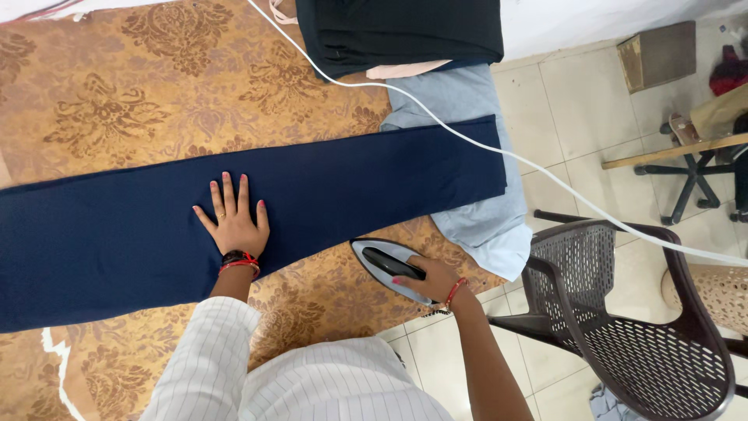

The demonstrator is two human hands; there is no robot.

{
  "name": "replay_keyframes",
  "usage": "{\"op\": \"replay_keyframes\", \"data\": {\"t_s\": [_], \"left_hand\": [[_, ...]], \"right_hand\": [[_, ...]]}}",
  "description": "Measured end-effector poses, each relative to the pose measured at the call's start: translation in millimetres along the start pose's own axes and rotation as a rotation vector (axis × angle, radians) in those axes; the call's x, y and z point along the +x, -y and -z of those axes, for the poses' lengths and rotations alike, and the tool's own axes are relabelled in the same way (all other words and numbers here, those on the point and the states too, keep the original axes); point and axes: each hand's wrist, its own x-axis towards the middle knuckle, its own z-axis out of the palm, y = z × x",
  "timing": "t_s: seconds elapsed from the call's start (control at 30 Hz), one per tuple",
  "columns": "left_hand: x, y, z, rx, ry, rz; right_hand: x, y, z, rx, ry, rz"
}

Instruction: The person irons a pair of black pants and then a pair of navy blue pants on a patterned table. They use a handheld iron to smooth the fabric, repeatedly folding and unfolding the pants to iron different sections.

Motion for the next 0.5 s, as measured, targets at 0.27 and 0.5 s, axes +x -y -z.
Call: {"op": "replay_keyframes", "data": {"t_s": [0.27, 0.5], "left_hand": [[0.4, 6.0, -7.4, -0.001, -0.007, -0.016], [3.0, 12.9, -9.9, -0.009, 0.013, -0.015]], "right_hand": [[98.6, -150.5, 55.5, 0.271, -1.008, 0.014], [172.0, -210.3, 99.6, 0.393, -1.004, -0.256]]}}
